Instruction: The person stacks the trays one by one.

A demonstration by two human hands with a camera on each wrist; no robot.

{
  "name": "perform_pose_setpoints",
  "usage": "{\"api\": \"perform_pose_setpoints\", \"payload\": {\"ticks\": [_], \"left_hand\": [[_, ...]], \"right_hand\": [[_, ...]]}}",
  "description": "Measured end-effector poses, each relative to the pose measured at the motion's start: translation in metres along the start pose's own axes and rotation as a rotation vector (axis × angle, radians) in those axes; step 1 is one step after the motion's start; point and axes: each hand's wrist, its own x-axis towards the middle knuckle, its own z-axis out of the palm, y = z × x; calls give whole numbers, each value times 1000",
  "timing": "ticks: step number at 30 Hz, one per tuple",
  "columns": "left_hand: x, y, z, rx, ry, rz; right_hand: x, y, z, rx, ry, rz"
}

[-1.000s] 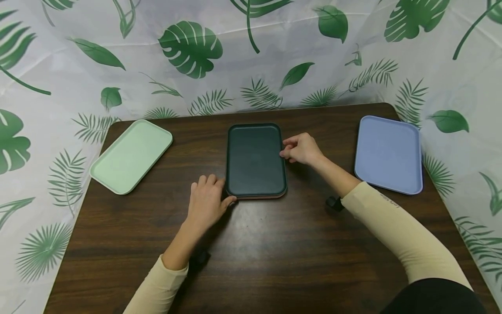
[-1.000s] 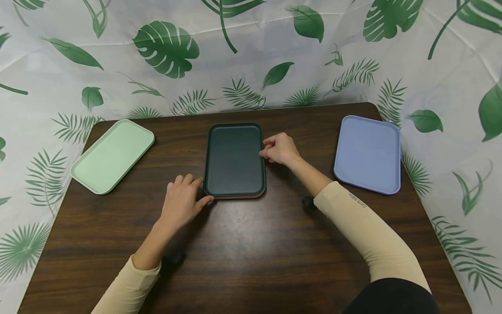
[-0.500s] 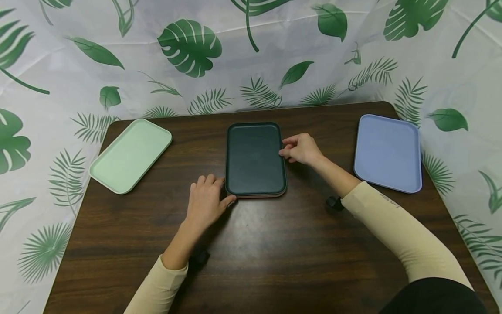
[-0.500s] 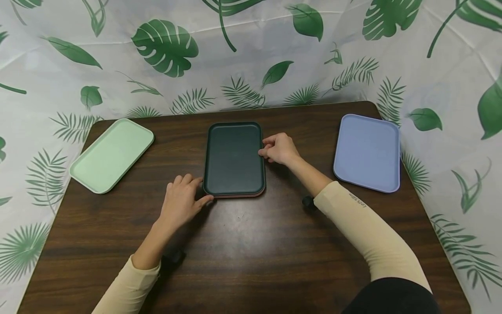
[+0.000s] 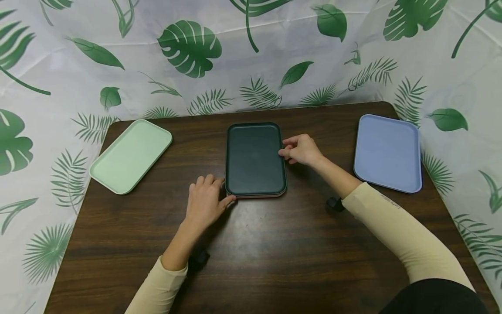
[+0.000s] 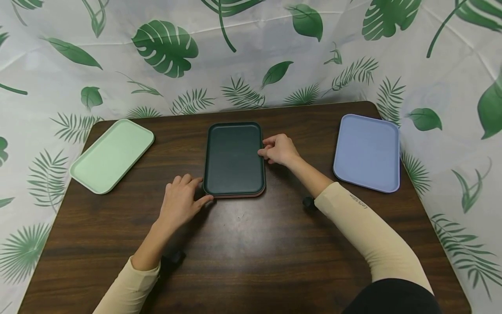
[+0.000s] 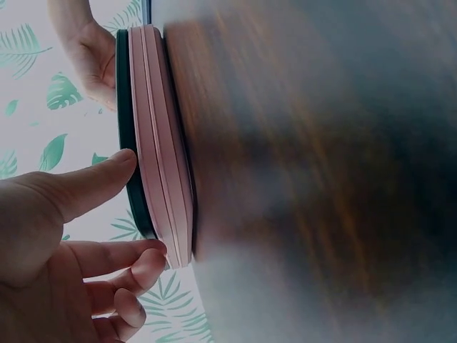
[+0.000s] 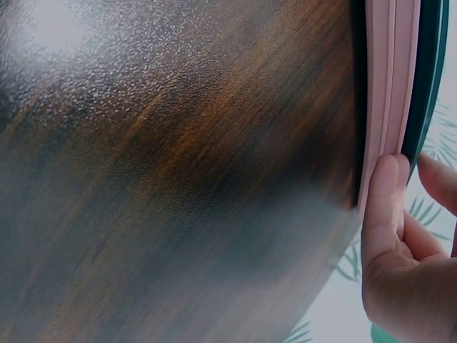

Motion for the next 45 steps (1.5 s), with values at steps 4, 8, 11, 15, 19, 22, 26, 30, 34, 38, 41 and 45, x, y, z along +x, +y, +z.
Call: {"api": "perform_pose_setpoints", "payload": {"ticks": [4, 8, 11, 15, 19, 22, 26, 30, 34, 38, 41, 45], "left_hand": [[-1, 0, -1, -7, 3, -5], [-2, 1, -5, -9, 11, -5], [-2, 2, -7, -8, 26, -2], [-1, 5, -9, -20, 55, 11], [1, 11, -11, -38, 102, 43], [4, 17, -11, -56, 142, 81], [7, 26, -11, -72, 190, 140], [12, 43, -10, -81, 221, 199], [19, 71, -8, -103, 231, 279], [26, 104, -6, -105, 224, 377], [30, 125, -5, -76, 209, 426], [37, 148, -3, -42, 190, 463]], "right_hand": [[-1, 1, 0, 3, 2, -4], [-3, 1, 0, 18, 7, -4], [-4, 4, -3, 31, 8, -4], [-6, 10, -12, 49, 25, 0], [-11, 16, -23, 64, 53, -14], [-18, 18, -34, 73, 73, -28], [-29, 19, -53, 97, 117, -28], [-41, 23, -78, 135, 174, -14], [-50, 32, -104, 153, 228, 6], [-55, 43, -127, 144, 284, 12], [-59, 52, -143, 139, 346, 16], [-62, 60, -163, 49, 430, 56]]}}
